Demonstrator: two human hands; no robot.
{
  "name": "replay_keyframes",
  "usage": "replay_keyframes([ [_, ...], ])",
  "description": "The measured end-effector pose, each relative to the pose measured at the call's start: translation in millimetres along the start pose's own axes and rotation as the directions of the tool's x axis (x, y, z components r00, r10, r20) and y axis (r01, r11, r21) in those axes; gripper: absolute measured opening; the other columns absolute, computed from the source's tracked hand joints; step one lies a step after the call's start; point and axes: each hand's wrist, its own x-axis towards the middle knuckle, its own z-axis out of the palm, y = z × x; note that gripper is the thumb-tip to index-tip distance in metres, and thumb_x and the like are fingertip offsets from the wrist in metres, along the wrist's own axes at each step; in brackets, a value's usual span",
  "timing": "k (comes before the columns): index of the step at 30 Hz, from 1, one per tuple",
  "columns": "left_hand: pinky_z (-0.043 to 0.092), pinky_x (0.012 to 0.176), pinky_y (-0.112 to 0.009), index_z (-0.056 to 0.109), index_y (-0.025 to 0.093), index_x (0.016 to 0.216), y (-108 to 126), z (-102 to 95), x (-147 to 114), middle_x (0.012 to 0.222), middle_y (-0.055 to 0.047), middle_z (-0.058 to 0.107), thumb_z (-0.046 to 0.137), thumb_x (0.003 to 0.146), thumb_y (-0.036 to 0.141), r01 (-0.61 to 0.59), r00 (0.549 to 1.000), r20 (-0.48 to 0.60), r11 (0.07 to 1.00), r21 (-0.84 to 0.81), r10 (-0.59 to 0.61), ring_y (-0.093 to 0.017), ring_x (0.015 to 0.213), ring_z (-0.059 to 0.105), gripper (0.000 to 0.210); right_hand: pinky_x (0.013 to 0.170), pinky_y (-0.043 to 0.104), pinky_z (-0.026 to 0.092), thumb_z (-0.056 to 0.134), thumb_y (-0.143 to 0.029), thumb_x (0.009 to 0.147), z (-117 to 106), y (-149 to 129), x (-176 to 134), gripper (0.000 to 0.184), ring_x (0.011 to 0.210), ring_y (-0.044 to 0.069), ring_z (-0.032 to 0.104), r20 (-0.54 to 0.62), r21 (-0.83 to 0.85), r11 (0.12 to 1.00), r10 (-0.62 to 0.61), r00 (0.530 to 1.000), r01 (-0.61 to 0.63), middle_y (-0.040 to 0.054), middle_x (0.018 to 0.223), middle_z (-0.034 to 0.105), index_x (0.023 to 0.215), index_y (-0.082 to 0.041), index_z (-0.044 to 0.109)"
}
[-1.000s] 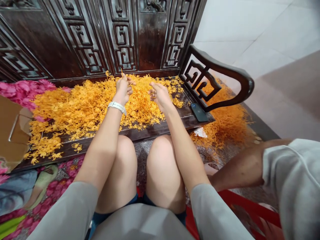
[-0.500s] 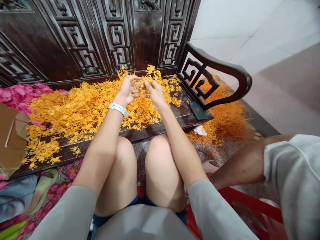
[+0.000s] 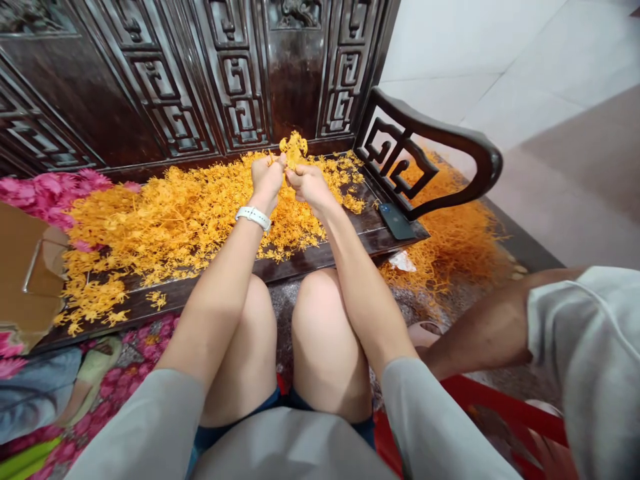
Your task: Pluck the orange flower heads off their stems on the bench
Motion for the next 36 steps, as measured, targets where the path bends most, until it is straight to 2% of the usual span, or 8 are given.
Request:
replay_keyframes([
  [2, 0.027, 0.046, -0.020, 0.038, 0.023, 0.070, 0, -2.6, 5, 0.057, 0.008, 0.032, 0.067, 0.100, 0.025, 0.097, 0.989, -0.103, 0.991, -0.090, -0.106, -0.007, 0.047, 0.031, 0.042, 0.049, 0.025, 0.022, 0.081, -0.055, 0.089, 4, -12, -13, 0.050, 0.052, 0.007, 0.026, 0.350, -0.001, 1.000, -0.013, 0.937, 0.015, -0.0062, 0.058, 0.039, 0.070, -0.020, 0.051],
  [5, 0.018, 0.040, -0.021, 0.043, 0.024, 0.072, 5, -19.1, 10, 0.052, 0.012, 0.019, 0.076, 0.098, 0.035, 0.205, 0.963, -0.132, 0.958, -0.200, -0.234, -0.006, 0.040, 0.018, 0.044, 0.051, 0.023, 0.029, 0.082, -0.057, 0.090, 9, -31, -35, 0.049, 0.053, 0.006, 0.038, 0.813, -0.027, 0.997, -0.021, 0.582, 0.075, -0.0033, 0.062, 0.053, 0.075, -0.014, 0.063],
  [7, 0.016, 0.037, -0.021, 0.047, 0.023, 0.073, 9, -32.3, 11, 0.049, 0.013, 0.019, 0.082, 0.096, 0.040, 0.207, 0.967, -0.098, 0.947, -0.244, -0.236, -0.005, 0.037, 0.017, 0.045, 0.053, 0.022, 0.032, 0.081, -0.056, 0.094, 8, -38, -44, 0.048, 0.055, 0.005, 0.043, 0.883, 0.013, 0.995, -0.058, 0.466, 0.099, -0.0016, 0.067, 0.059, 0.079, -0.013, 0.066],
  [10, 0.018, 0.036, -0.021, 0.050, 0.023, 0.074, 15, -45.9, 9, 0.047, 0.012, 0.021, 0.084, 0.094, 0.047, 0.201, 0.974, -0.042, 0.933, -0.299, -0.224, -0.005, 0.035, 0.020, 0.046, 0.054, 0.022, 0.035, 0.081, -0.056, 0.094, -1, -33, -40, 0.044, 0.056, 0.006, 0.043, 0.690, 0.172, 0.984, -0.150, 0.708, 0.041, -0.0029, 0.070, 0.058, 0.087, -0.015, 0.065],
  [13, 0.022, 0.037, -0.022, 0.051, 0.024, 0.073, 18, -50.1, 7, 0.047, 0.011, 0.025, 0.085, 0.093, 0.047, 0.194, 0.979, 0.007, 0.931, -0.308, -0.202, -0.006, 0.036, 0.026, 0.045, 0.059, 0.022, 0.041, 0.078, -0.057, 0.095, -14, -14, -21, 0.041, 0.064, 0.009, 0.046, 0.135, 0.301, 0.954, -0.050, 0.990, 0.007, -0.0013, 0.076, 0.059, 0.097, -0.019, 0.062],
  [16, 0.026, 0.038, -0.022, 0.050, 0.023, 0.071, 20, -49.4, 6, 0.050, 0.009, 0.036, 0.086, 0.091, 0.043, 0.172, 0.985, 0.048, 0.943, -0.284, -0.165, -0.006, 0.039, 0.034, 0.046, 0.067, 0.024, 0.047, 0.080, -0.046, 0.093, -24, 8, -4, 0.035, 0.074, 0.012, 0.053, -0.232, 0.387, 0.920, 0.169, 0.958, -0.069, 0.0034, 0.089, 0.065, 0.102, -0.020, 0.059],
  [24, 0.030, 0.040, -0.021, 0.051, 0.023, 0.072, 17, -43.8, 4, 0.056, 0.005, 0.048, 0.089, 0.087, 0.046, 0.153, 0.975, 0.191, 0.966, -0.208, -0.113, -0.007, 0.045, 0.042, 0.048, 0.074, 0.028, 0.052, 0.062, -0.068, 0.101, -26, 27, 13, 0.050, 0.091, 0.017, 0.062, -0.362, 0.311, 0.943, 0.230, 0.903, -0.116, 0.0093, 0.110, 0.064, 0.112, -0.020, 0.057],
  [36, 0.031, 0.045, -0.022, 0.047, 0.023, 0.072, 4, -32.3, 7, 0.060, 0.004, 0.050, 0.088, 0.090, 0.047, 0.037, 0.974, 0.224, 0.998, -0.051, -0.024, -0.008, 0.047, 0.042, 0.051, 0.055, 0.021, 0.037, 0.069, -0.044, 0.106, -4, 15, 4, 0.040, 0.057, 0.008, 0.045, -0.093, 0.015, 1.000, 0.003, 0.996, -0.002, -0.0031, 0.065, 0.053, 0.079, -0.019, 0.053],
])
